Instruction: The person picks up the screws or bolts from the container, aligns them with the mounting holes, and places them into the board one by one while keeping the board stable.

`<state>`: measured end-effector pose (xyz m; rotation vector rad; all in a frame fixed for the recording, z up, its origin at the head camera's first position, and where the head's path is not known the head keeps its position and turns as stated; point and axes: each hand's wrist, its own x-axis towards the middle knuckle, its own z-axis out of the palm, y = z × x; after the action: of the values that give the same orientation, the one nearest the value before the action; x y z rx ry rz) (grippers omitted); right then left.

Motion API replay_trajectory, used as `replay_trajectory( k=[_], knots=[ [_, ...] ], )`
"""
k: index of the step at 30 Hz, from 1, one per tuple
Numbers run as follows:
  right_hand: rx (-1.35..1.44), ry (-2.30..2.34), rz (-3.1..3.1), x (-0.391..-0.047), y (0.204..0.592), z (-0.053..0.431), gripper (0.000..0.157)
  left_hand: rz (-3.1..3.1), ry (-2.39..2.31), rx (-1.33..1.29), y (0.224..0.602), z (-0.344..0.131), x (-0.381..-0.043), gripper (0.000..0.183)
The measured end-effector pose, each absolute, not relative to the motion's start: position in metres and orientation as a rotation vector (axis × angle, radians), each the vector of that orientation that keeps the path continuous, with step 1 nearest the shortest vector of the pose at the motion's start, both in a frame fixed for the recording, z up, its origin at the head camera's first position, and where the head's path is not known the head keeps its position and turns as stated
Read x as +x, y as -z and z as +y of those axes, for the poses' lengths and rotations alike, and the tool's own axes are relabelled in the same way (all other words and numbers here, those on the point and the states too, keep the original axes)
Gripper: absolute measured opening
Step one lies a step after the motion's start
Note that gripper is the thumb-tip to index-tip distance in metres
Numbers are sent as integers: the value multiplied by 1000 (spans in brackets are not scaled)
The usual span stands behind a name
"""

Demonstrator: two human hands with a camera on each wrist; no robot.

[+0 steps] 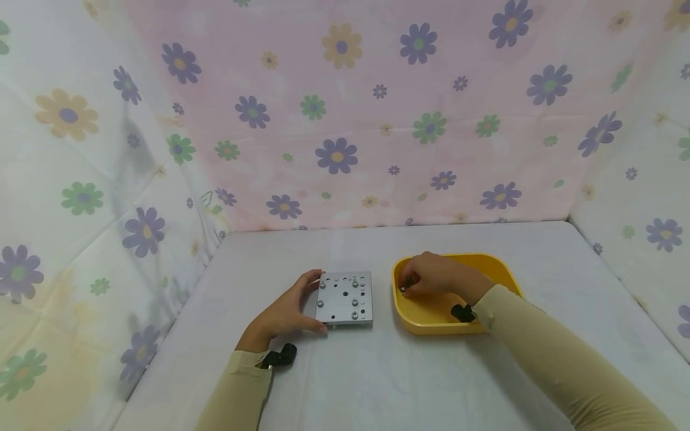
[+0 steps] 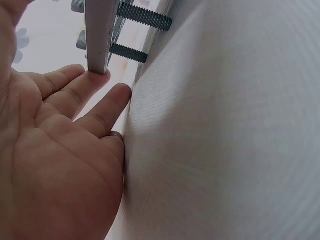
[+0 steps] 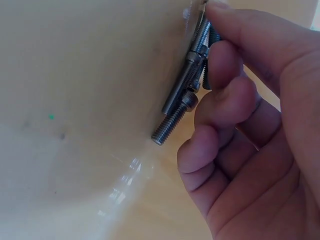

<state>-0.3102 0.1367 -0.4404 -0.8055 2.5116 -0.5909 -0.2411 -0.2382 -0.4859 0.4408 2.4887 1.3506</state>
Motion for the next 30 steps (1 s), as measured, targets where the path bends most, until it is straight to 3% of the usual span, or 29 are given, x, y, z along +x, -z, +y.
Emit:
replay_trajectory(
  k=[30],
  knots=[
    [-834,590,2520,-306,436,136,10,2476,-1363,420,482,-237,-238,134]
  ],
)
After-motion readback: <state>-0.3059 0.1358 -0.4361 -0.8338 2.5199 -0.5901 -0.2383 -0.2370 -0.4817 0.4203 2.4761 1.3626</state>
